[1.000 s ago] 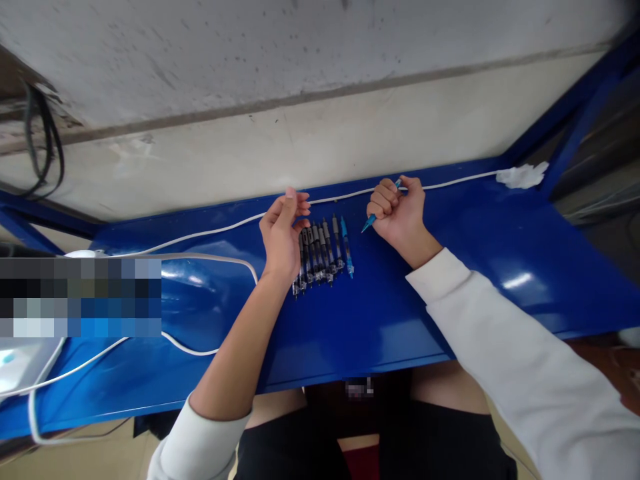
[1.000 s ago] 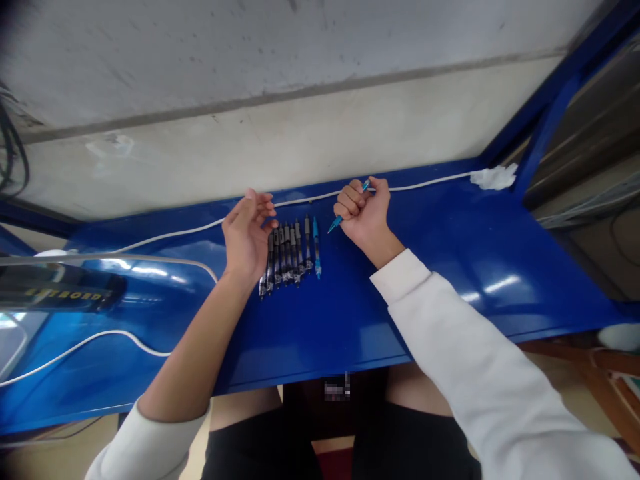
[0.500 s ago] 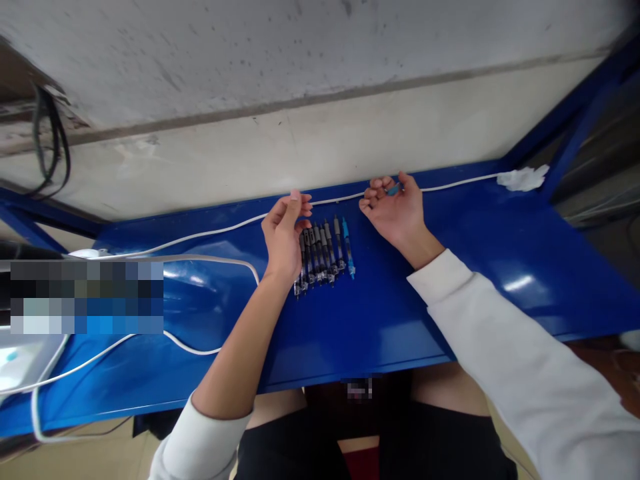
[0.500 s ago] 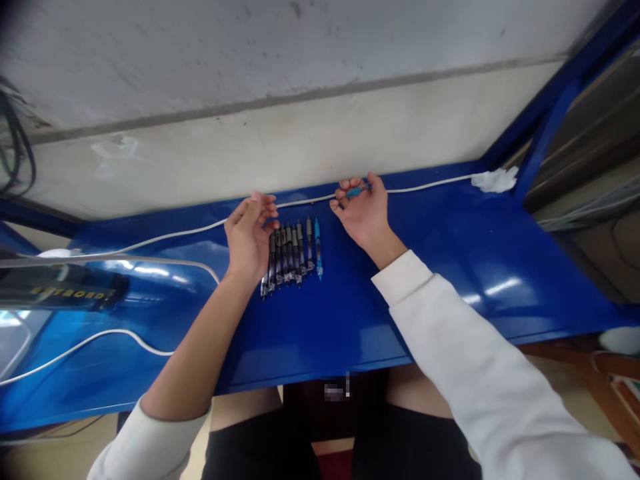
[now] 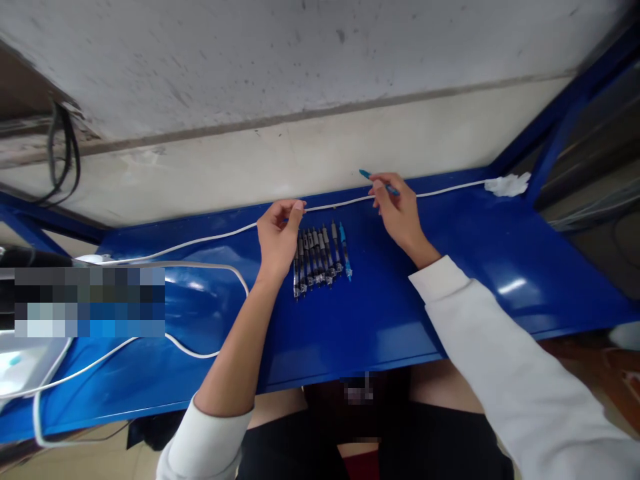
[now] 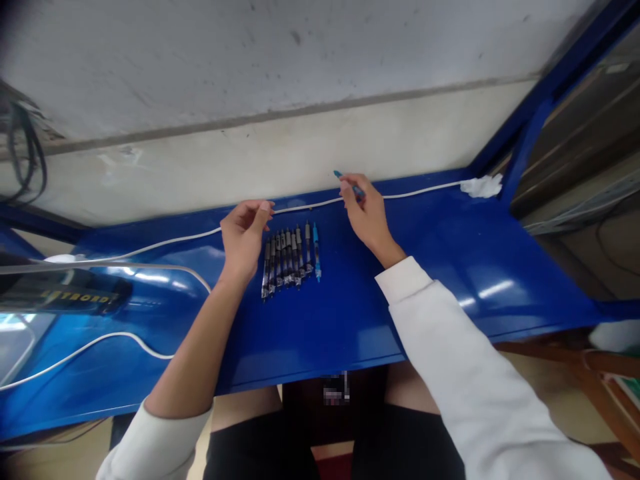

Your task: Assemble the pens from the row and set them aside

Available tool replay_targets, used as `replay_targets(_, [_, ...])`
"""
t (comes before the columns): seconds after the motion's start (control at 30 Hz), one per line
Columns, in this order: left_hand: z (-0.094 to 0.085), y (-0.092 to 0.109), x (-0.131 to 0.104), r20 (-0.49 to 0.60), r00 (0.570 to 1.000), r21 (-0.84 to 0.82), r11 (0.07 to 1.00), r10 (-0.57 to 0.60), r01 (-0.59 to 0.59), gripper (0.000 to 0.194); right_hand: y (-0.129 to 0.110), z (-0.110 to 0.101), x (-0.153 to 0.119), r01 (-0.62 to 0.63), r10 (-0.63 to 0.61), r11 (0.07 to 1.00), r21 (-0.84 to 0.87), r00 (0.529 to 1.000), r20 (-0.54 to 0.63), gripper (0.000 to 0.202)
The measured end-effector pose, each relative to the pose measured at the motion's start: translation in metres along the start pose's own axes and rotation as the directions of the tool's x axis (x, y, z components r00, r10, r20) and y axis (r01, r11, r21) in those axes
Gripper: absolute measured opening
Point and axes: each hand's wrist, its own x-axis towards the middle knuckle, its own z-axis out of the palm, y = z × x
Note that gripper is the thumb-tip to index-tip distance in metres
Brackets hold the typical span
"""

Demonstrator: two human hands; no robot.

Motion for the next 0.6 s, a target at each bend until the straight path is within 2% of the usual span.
replay_targets(0.03, [-0.002, -0.001, 0.002, 0.006, 1.000, 0.028, 1.000, 0.008, -0.008, 0.025, 0.001, -0.006, -0.004, 0.117, -0.108, 0.973, -0.198, 0.993, 0.055, 0.034])
replay_targets(0.07, [-0.005, -0.001, 0.003, 0.010, 1.000, 0.057, 0.998, 0.013, -0.013, 0.023, 0.002, -0.013, -0.009, 0.218, -0.178, 0.906, -0.363, 0.974, 0.140, 0.040])
replay_targets(0.1, [-0.007, -0.002, 0.004, 0.011, 1.000, 0.086, 0.996, 0.017, -0.018, 0.022, 0.003, -0.019, -0.013, 0.288, -0.206, 0.826, -0.484, 0.954, 0.217, 0.045])
replay_targets(0.17, [-0.010, -0.002, 0.005, 0.014, 0.999, 0.136, 0.990, 0.034, -0.036, 0.019, 0.006, -0.032, -0.021, 0.360, -0.198, 0.695, -0.623, 0.928, 0.315, 0.051])
replay_targets(0.27, [-0.014, -0.003, 0.006, 0.049, 0.997, 0.212, 0.975, 0.065, -0.074, 0.014, 0.012, -0.048, -0.030, 0.387, -0.163, 0.564, -0.729, 0.918, 0.361, 0.049])
replay_targets(0.4, [-0.020, -0.009, 0.006, 0.177, 0.978, 0.383, 0.907, 0.113, -0.174, 0.009, 0.019, -0.062, -0.039, 0.362, -0.113, 0.430, -0.827, 0.931, 0.348, 0.046])
replay_targets(0.5, [-0.026, -0.015, 0.004, 0.248, 0.963, 0.454, 0.866, 0.103, -0.210, 0.009, 0.022, -0.068, -0.043, 0.339, -0.104, 0.385, -0.858, 0.940, 0.325, 0.043])
replay_targets(0.6, [-0.031, -0.019, 0.003, 0.271, 0.959, 0.473, 0.856, 0.085, -0.210, 0.009, 0.021, -0.070, -0.045, 0.314, -0.116, 0.378, -0.871, 0.949, 0.292, 0.039])
